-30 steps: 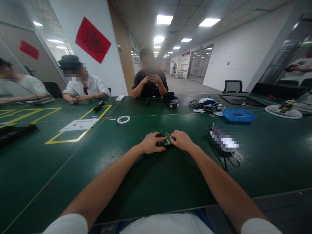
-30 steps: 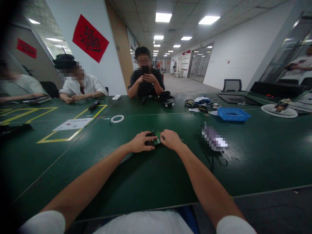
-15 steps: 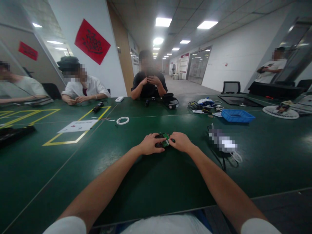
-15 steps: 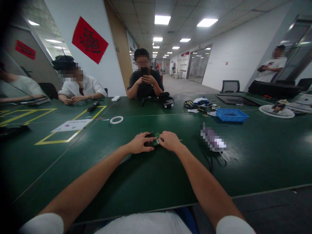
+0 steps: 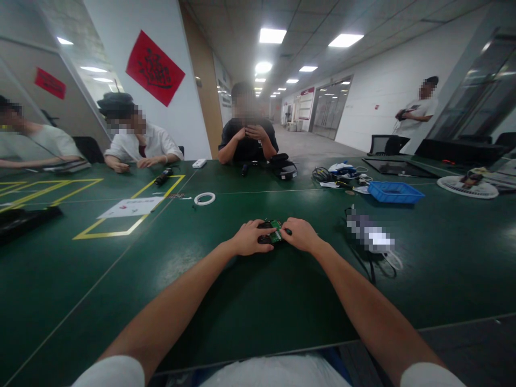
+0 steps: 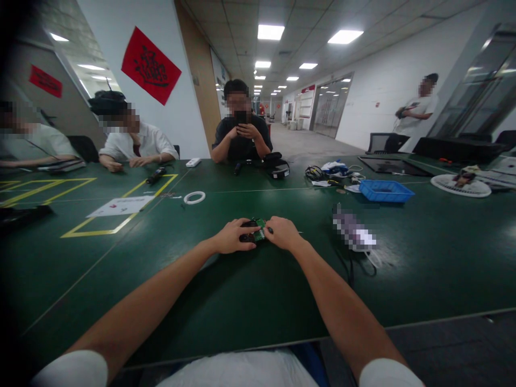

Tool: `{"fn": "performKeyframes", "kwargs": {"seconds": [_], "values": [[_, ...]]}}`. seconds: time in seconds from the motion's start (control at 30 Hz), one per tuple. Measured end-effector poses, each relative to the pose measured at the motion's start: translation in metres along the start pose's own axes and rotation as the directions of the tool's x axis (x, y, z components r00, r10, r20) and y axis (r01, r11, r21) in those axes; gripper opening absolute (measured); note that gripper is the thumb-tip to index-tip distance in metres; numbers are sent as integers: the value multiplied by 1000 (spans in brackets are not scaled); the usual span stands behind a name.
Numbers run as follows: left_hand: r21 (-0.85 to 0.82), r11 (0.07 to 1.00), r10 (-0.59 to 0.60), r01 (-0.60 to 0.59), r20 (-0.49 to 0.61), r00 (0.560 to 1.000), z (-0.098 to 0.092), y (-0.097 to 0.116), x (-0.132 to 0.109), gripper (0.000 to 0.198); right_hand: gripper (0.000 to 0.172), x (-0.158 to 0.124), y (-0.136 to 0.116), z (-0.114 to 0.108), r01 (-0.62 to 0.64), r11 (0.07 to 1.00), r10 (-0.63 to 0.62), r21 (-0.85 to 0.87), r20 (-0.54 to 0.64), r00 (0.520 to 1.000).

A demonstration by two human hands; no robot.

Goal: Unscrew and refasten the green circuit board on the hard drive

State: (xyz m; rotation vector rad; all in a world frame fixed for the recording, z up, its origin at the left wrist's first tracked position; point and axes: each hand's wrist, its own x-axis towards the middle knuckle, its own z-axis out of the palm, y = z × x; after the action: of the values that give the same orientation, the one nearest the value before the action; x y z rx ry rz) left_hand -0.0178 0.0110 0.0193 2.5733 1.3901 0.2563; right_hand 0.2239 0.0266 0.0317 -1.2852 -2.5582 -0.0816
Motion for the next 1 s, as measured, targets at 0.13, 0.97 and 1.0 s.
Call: {"fn": "performKeyframes", "kwargs": {"seconds": [0.13, 0.97, 1.0], "values": [[10, 1000, -1, 1, 0, 1000, 0, 1, 0, 75, 28, 0, 1, 2, 5, 1000, -5, 5, -7, 1000], [-2, 1000, 8, -8, -3, 1000, 2, -2, 0, 75, 26, 0, 4, 3, -69, 995, 75, 66, -98, 992], [-2, 1000, 9, -9, -4, 1000, 2, -2, 0, 75, 26, 0, 5, 3, -69, 995, 76, 71, -104, 992]]}}
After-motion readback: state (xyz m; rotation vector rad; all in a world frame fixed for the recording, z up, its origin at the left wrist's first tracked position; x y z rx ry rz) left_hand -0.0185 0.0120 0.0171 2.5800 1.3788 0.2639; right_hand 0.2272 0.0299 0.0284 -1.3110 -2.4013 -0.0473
